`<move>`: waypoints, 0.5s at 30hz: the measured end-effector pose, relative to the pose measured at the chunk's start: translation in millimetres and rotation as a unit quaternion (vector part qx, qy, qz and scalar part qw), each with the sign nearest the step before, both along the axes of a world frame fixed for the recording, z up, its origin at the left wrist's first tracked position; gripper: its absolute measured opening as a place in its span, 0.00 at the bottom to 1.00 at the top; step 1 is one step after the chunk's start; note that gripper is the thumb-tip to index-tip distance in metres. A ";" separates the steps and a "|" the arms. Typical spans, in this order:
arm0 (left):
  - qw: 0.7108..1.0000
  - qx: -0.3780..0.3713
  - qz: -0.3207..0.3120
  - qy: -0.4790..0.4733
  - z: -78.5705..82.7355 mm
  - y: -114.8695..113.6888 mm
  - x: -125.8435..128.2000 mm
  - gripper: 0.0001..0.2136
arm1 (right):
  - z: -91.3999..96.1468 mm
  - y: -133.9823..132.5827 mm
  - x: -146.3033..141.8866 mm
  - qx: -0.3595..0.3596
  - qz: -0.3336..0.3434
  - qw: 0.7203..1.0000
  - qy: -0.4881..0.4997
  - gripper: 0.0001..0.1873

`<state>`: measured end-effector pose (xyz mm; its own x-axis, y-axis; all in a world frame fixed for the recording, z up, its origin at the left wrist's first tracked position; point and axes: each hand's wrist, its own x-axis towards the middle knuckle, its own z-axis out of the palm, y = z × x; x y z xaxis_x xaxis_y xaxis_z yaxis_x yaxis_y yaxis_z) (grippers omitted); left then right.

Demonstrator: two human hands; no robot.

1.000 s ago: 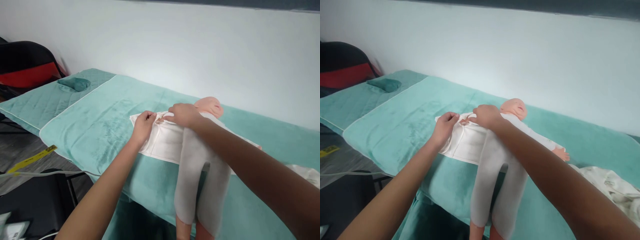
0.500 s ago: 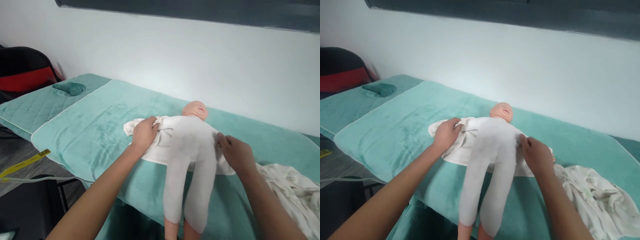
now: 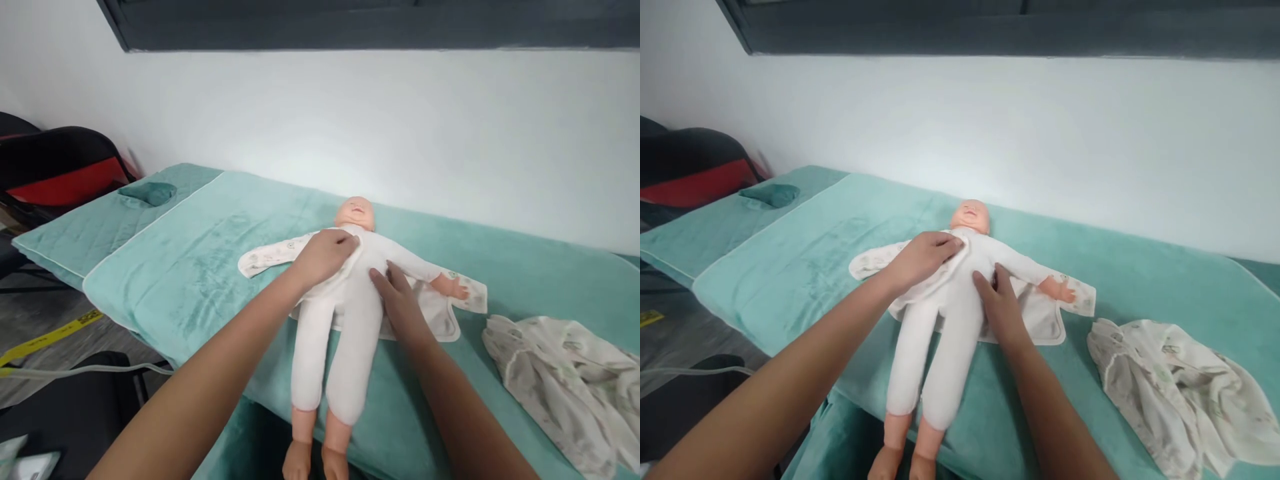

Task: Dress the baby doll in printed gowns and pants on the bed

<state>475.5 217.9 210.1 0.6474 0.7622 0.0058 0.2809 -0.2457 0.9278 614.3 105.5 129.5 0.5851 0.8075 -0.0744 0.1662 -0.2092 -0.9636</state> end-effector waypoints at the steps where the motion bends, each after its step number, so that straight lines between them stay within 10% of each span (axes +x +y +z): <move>1: 0.999 -0.033 -0.035 -0.008 2.7 -7.6 -2.4 0.15 | -4.4 -0.7 -0.2 0.019 0.015 0.999 0.021 0.33; 4: 0.992 -0.085 -0.083 -0.045 4.9 -25.4 -15.5 0.13 | -13.0 -3.5 2.5 0.059 0.047 0.994 0.084 0.30; 10: 0.991 0.098 0.078 0.043 -34.6 -49.3 -62.8 0.11 | -17.4 -5.0 4.3 0.063 0.003 0.987 0.147 0.34; 15: 0.977 0.159 0.090 0.111 -62.1 -80.4 -85.8 0.15 | -15.8 -6.2 1.2 0.052 0.006 0.990 0.129 0.34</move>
